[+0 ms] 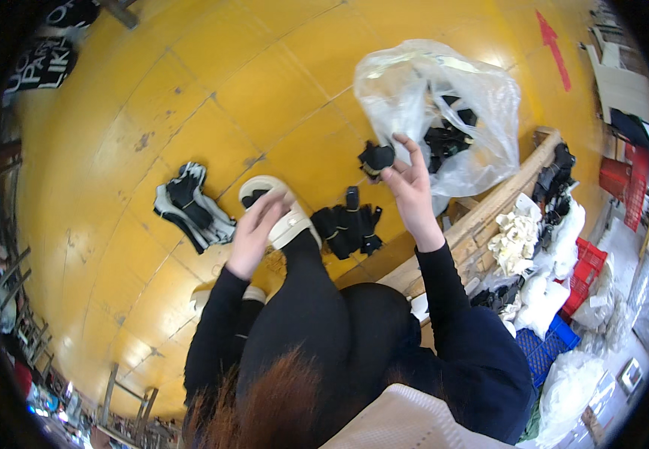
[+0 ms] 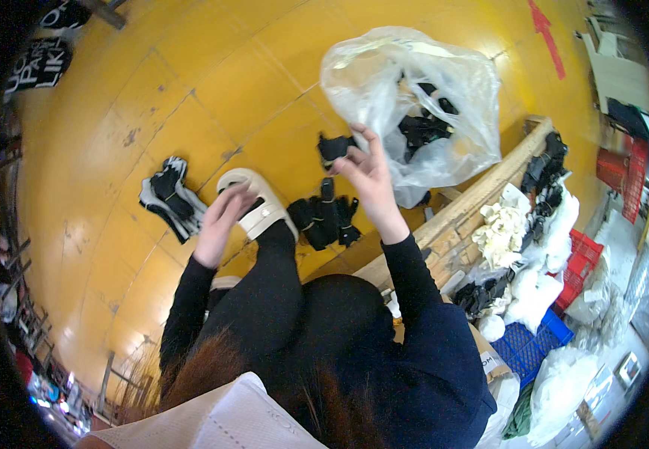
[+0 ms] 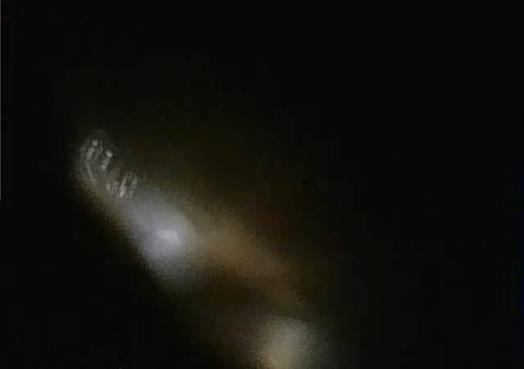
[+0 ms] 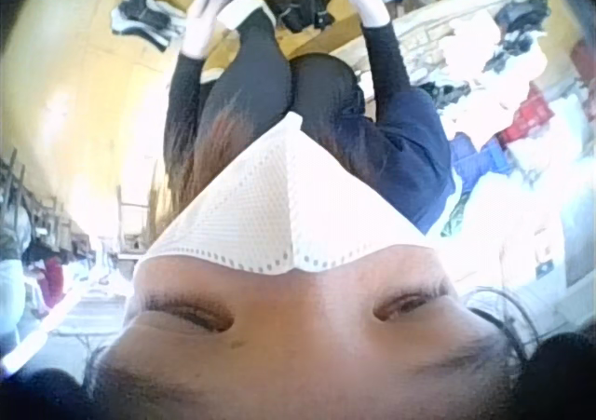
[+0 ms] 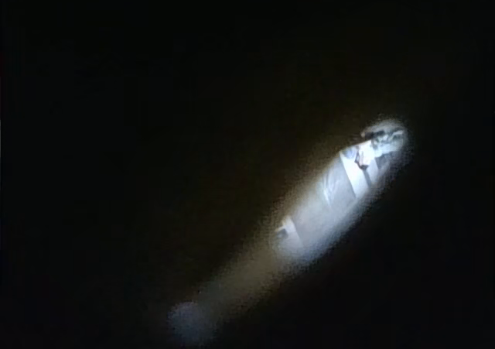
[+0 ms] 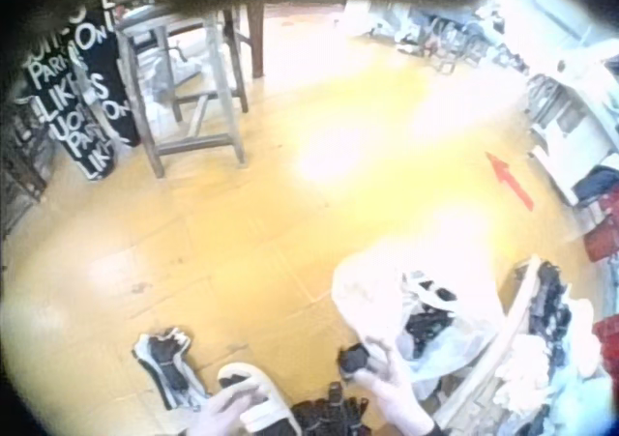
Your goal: The person sits on the floor and gathers black and white fabric parts from a plastic bag and the surrounding area. They align the parts into neat stacks and secure them with rubber bands, placing the finished bundles on the floor.
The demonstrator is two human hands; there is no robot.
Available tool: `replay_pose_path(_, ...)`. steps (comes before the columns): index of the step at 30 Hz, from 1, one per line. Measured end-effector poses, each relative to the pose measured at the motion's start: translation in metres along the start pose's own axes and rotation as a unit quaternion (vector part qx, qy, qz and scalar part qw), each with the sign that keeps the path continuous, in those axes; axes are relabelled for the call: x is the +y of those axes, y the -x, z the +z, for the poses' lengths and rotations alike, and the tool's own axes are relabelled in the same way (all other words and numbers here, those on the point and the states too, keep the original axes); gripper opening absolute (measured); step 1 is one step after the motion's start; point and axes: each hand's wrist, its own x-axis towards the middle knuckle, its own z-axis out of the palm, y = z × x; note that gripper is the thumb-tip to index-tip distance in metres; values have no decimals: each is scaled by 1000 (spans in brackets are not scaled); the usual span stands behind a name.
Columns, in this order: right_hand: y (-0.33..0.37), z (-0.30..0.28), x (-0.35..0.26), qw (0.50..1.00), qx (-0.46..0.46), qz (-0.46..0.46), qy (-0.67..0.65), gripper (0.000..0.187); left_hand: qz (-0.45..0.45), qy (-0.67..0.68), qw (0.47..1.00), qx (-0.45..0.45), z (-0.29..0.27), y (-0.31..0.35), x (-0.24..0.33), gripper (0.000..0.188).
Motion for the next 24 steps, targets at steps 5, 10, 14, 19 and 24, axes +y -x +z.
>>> replay_pose_path(5,5,62,17,984,-165,63,-36,28,0,281,955,-93,45,-32,33,57)
replay_pose_path(10,-7,71,26,877,-120,-228,406,13,-66,313,947,32,37,-34,13,25)
replay_pose_path(14,-18,82,39,757,-194,-347,519,7,-57,343,931,109,27,-26,-6,23)
replay_pose_path(19,-18,86,29,763,-205,-342,509,12,-5,336,933,127,41,-28,-2,13)
replay_pose_path(24,-16,92,37,748,-249,-358,499,15,2,328,932,152,34,-27,-16,19)
